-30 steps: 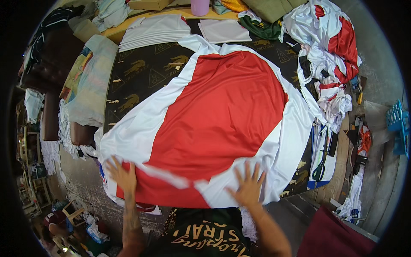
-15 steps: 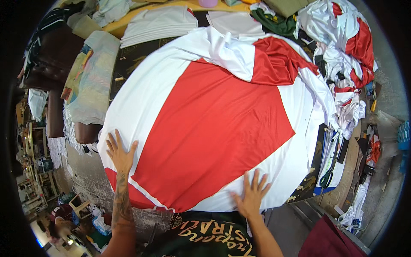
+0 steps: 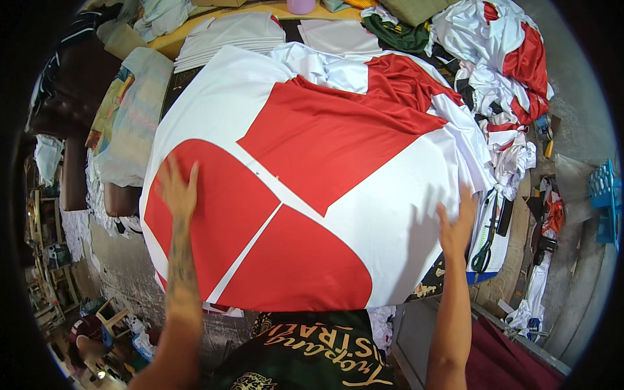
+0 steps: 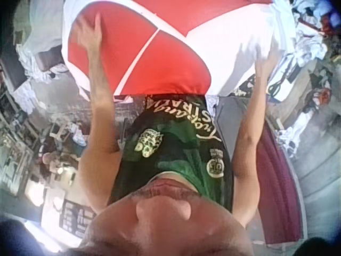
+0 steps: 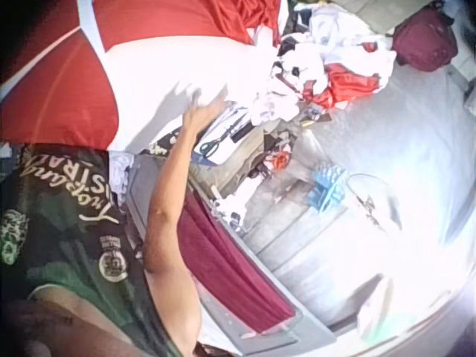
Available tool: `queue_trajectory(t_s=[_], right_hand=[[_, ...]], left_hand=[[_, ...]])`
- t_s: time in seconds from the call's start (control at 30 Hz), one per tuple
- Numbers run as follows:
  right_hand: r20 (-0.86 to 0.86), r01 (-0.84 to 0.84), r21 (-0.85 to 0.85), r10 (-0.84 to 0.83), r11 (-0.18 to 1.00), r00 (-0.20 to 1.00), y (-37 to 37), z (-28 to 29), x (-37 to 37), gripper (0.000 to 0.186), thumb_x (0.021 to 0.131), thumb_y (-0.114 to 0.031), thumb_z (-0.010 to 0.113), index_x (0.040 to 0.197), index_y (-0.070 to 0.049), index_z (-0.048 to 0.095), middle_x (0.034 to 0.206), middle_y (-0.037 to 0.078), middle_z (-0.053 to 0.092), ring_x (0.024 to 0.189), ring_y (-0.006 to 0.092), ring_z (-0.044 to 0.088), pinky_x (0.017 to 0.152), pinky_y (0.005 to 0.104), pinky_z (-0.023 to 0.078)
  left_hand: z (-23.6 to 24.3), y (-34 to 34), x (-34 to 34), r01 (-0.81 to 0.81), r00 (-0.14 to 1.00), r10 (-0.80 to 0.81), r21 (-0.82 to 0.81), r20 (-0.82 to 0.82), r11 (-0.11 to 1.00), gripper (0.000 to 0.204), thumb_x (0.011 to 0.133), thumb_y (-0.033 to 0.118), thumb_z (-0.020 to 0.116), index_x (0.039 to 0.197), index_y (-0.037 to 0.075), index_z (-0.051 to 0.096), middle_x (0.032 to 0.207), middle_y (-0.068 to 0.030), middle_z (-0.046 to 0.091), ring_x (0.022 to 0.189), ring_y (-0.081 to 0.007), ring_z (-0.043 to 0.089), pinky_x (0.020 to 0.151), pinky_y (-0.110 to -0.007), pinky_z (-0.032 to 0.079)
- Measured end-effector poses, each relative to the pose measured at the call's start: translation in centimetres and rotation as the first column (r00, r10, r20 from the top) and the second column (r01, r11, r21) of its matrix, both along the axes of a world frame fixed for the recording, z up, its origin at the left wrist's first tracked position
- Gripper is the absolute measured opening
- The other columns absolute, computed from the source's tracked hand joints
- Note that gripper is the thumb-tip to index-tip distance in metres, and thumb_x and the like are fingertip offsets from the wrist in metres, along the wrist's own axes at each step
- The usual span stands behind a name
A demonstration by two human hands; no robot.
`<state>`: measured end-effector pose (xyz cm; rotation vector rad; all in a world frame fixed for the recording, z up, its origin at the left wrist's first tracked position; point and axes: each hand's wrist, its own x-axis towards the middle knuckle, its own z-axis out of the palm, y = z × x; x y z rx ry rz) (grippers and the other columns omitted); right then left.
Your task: The person cuts red and white fabric pieces on a work table using shears. They repeatedly unfold, smooth, and cut the fabric into separate sections, then handle a white paper template and cut it as well. Cut fabric pieces are set aside on the table.
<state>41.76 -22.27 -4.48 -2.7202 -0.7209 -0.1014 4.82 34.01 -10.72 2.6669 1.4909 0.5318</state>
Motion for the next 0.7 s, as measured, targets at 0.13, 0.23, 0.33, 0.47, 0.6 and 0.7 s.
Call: queue_trajectory(t_s=[0.13, 0.23, 0.33, 0.47, 0.6, 0.7], right_hand=[[0.042, 0.459, -0.127, -0.458, 0.879, 0.888, -14.3, -2.1, -2.8, 0.084, 0.101, -0.038, 0.070, 0.166, 0.000, 0.034, 0.168, 0.032, 0.036, 0.159, 0.0491, 0.026, 0.131, 0.0526, 0.019], [-0.022, 0.283, -0.364, -0.312, 0.887, 0.950, -22.4, -5.2, -3.1, 0.080, 0.104, -0.032, 0.067, 0.166, 0.003, 0.030, 0.169, 0.033, 0.031, 0.158, 0.0503, 0.028, 0.131, 0.0509, 0.020], [0.009, 0.256, -0.056, -0.255, 0.965, 0.967, -27.7, -6.9, 0.0, 0.066, 0.100, -0.024, 0.071, 0.153, 0.006, 0.045, 0.156, 0.033, 0.046, 0.147, 0.0479, 0.043, 0.125, 0.0492, 0.031], [-0.135, 0.148, -0.163, -0.171, 0.975, 0.976, -31.1, -5.7, 6.3, 0.031, 0.099, -0.018, 0.073, 0.115, 0.006, 0.060, 0.107, 0.019, 0.068, 0.098, 0.0359, 0.068, 0.088, 0.0468, 0.053], [-0.796, 0.306, 0.003, -0.183, 0.952, 0.577, -32.3, -3.7, 8.1, 0.026, 0.104, -0.030, 0.072, 0.109, -0.005, 0.063, 0.086, 0.004, 0.063, 0.073, 0.0153, 0.063, 0.063, 0.0329, 0.049], [-0.845, 0.506, 0.449, 0.167, 0.736, 0.508, -34.8, -1.2, 3.5, 0.034, 0.104, -0.046, 0.071, 0.100, -0.014, 0.061, 0.080, 0.000, 0.060, 0.066, 0.0100, 0.058, 0.056, 0.0301, 0.045]], left_hand=[[-1.7, -11.3, -14.3, -0.581, 0.796, 0.537, -0.102, -0.280, 0.807, 0.097, 0.100, 0.075, 0.055, 0.173, 0.020, 0.022, 0.177, -0.0251, 0.019, 0.163, -0.0462, 0.017, 0.127, -0.070, 0.014], [-2.2, -13.3, -18.5, -0.482, 0.847, 0.404, -0.176, -0.346, 0.858, 0.101, 0.098, 0.077, 0.054, 0.174, 0.021, 0.019, 0.177, -0.0262, 0.016, 0.163, -0.0493, 0.014, 0.128, -0.070, 0.013], [-0.1, -15.2, -15.6, -0.492, 0.869, 0.473, -0.148, -0.144, 0.858, 0.097, 0.099, 0.068, 0.061, 0.171, 0.013, 0.028, 0.174, -0.0266, 0.027, 0.159, -0.0497, 0.027, 0.127, -0.065, 0.022], [4.1, -28.8, -5.2, -0.046, 0.999, 0.043, -0.151, -0.021, 0.987, 0.031, 0.090, 0.028, 0.071, 0.108, 0.004, 0.070, 0.111, -0.0193, 0.067, 0.111, -0.0389, 0.061, 0.098, -0.057, 0.047], [3.1, -46.5, 2.3, 0.721, 0.685, -0.693, -0.349, 0.225, 0.599, 0.043, 0.074, 0.036, 0.089, 0.102, 0.008, 0.072, 0.120, -0.0098, 0.064, 0.120, -0.0287, 0.059, 0.102, -0.050, 0.048], [0.9, -51.9, 3.5, 0.778, 0.628, -0.731, -0.239, 0.268, 0.581, 0.032, 0.081, 0.028, 0.082, 0.099, 0.004, 0.070, 0.119, -0.0099, 0.064, 0.116, -0.0279, 0.060, 0.099, -0.046, 0.050]])
